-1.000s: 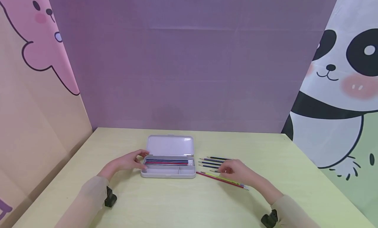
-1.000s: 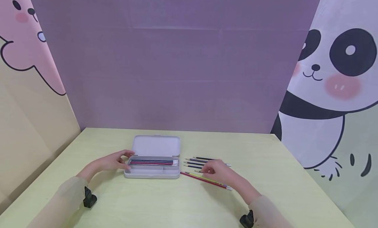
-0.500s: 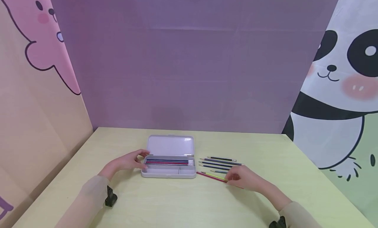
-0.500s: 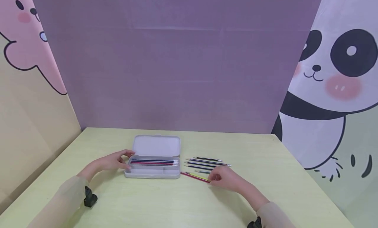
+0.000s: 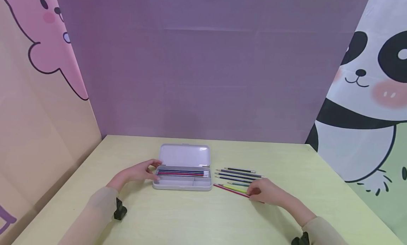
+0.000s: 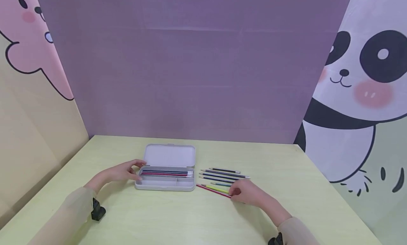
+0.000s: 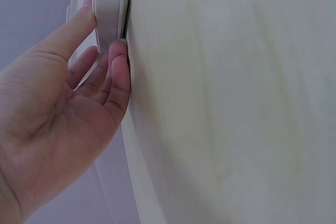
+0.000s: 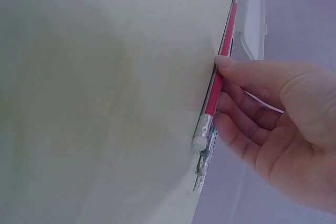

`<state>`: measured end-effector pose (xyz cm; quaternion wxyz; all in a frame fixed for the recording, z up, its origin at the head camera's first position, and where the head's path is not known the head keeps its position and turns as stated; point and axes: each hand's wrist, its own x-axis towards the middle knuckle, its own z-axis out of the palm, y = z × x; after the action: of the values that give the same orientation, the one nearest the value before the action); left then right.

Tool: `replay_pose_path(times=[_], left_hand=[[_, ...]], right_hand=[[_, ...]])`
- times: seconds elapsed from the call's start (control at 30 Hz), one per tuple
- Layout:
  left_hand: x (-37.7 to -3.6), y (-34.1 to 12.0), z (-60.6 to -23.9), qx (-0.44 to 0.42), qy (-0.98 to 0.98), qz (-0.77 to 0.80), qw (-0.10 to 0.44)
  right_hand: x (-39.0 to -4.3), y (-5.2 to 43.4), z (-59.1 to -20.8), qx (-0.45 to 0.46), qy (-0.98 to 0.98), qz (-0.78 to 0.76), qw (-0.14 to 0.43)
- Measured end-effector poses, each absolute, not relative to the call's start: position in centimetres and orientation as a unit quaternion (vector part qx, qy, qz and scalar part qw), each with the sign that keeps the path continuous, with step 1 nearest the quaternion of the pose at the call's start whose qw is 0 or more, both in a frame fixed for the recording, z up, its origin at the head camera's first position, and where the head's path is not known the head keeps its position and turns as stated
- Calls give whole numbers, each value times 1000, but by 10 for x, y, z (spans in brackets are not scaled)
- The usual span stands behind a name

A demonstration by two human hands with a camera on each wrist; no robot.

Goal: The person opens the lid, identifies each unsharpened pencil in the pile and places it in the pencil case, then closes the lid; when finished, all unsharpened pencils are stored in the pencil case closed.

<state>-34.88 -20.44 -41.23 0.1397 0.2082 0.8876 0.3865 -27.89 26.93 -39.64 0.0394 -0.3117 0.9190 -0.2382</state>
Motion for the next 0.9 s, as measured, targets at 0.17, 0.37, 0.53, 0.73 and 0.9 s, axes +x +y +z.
replay_pose_path(times=[0.17, 0.37, 0.53, 0.73, 0.9], left_hand=[[-350, -205, -412, 213, 887, 386, 140], [-350, -205, -412, 210, 887, 387, 143], [-349, -204, -411, 207, 886, 388, 143], [-347, -204, -409, 206, 887, 388, 143], [-349, -204, -410, 202, 888, 387, 144]], right_hand=[[-281, 273, -397, -311, 924, -220, 21], [-283, 276, -395, -305, 926, -220, 9], [-284, 277, -395, -300, 930, -213, 6], [-285, 277, -395, -304, 930, -206, 12], [-284, 278, -388, -305, 927, -216, 26]])
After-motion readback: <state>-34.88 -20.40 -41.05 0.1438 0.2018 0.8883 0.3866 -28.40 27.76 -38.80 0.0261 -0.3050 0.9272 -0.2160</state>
